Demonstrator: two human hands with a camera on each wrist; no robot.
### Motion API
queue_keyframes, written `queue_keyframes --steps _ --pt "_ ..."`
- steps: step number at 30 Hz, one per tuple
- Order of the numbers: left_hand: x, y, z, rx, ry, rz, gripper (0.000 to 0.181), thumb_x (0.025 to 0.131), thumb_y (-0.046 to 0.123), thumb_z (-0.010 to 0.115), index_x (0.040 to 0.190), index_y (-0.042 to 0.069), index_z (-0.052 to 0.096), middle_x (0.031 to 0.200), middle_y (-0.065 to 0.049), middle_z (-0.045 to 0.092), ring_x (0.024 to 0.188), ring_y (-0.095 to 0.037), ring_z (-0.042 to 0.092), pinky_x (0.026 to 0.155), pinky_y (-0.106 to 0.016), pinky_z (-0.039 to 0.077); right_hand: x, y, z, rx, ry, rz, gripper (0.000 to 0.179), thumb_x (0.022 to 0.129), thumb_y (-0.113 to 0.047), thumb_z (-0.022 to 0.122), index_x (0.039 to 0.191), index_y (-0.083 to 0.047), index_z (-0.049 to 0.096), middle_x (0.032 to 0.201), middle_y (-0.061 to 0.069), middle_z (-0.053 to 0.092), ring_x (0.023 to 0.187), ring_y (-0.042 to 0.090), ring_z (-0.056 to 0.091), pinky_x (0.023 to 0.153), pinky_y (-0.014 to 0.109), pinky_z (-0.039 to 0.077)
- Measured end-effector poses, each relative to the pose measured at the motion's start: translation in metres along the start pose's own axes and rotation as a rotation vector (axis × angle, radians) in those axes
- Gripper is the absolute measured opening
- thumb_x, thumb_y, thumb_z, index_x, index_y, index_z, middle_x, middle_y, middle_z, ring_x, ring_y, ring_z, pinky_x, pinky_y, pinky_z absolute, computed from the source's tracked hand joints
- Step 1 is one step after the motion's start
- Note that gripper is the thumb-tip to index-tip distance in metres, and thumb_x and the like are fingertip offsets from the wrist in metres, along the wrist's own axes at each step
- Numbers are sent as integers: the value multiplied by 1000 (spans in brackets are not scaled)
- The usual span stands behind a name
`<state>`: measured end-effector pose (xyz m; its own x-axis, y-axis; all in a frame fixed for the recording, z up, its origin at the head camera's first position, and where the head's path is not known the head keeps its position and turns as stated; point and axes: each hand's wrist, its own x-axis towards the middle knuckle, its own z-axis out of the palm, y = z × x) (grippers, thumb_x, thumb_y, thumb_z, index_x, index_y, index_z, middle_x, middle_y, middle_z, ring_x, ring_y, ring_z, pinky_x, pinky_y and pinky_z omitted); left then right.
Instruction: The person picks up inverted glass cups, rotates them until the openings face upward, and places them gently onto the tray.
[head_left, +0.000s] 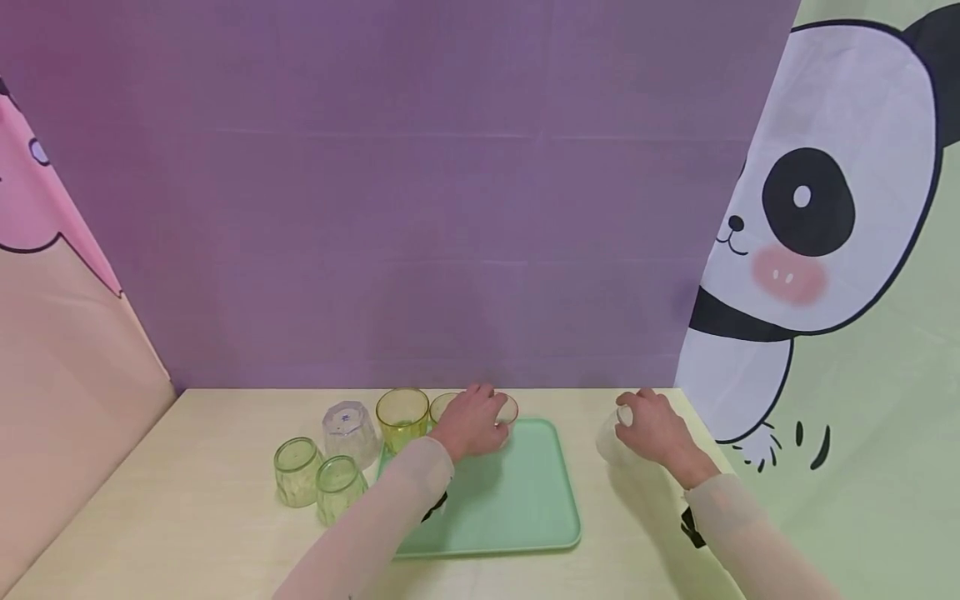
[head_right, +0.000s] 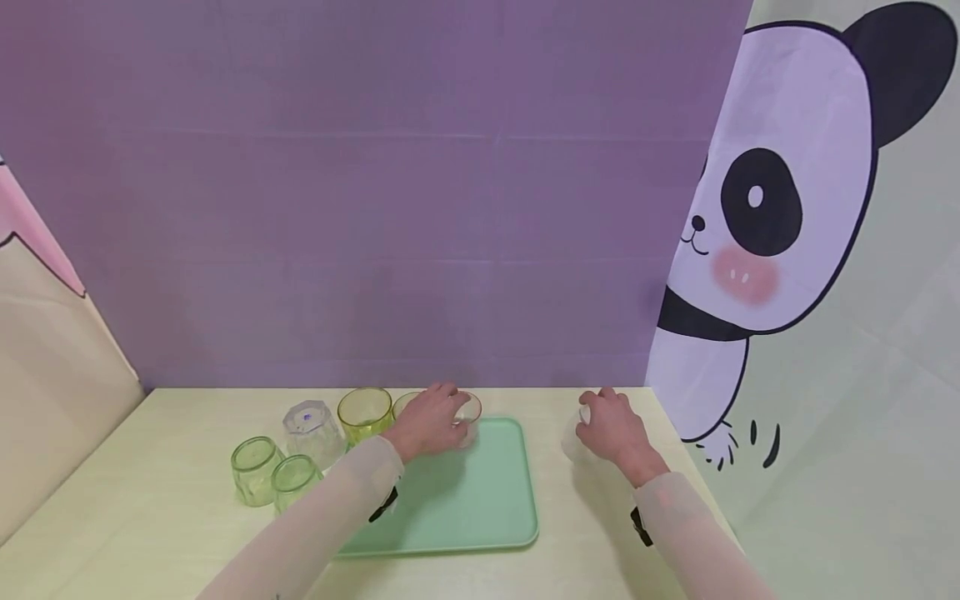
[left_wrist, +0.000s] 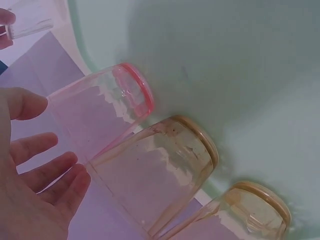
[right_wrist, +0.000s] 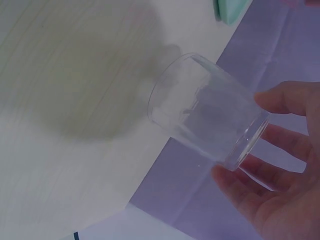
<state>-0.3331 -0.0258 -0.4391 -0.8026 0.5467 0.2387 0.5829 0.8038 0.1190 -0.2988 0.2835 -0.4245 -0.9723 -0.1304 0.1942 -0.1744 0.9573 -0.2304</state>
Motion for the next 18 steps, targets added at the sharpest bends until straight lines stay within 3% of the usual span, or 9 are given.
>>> queue_keyframes --steps 18 --pt "-10 9 -8 -31 0 23 27 94 19 60 117 6 67 104 -9 61 96 -27 57 83 -42 52 -8 -15 -7 85 117 -55 33 89 -14 65 118 2 68 116 24 61 109 47 58 83 60 52"
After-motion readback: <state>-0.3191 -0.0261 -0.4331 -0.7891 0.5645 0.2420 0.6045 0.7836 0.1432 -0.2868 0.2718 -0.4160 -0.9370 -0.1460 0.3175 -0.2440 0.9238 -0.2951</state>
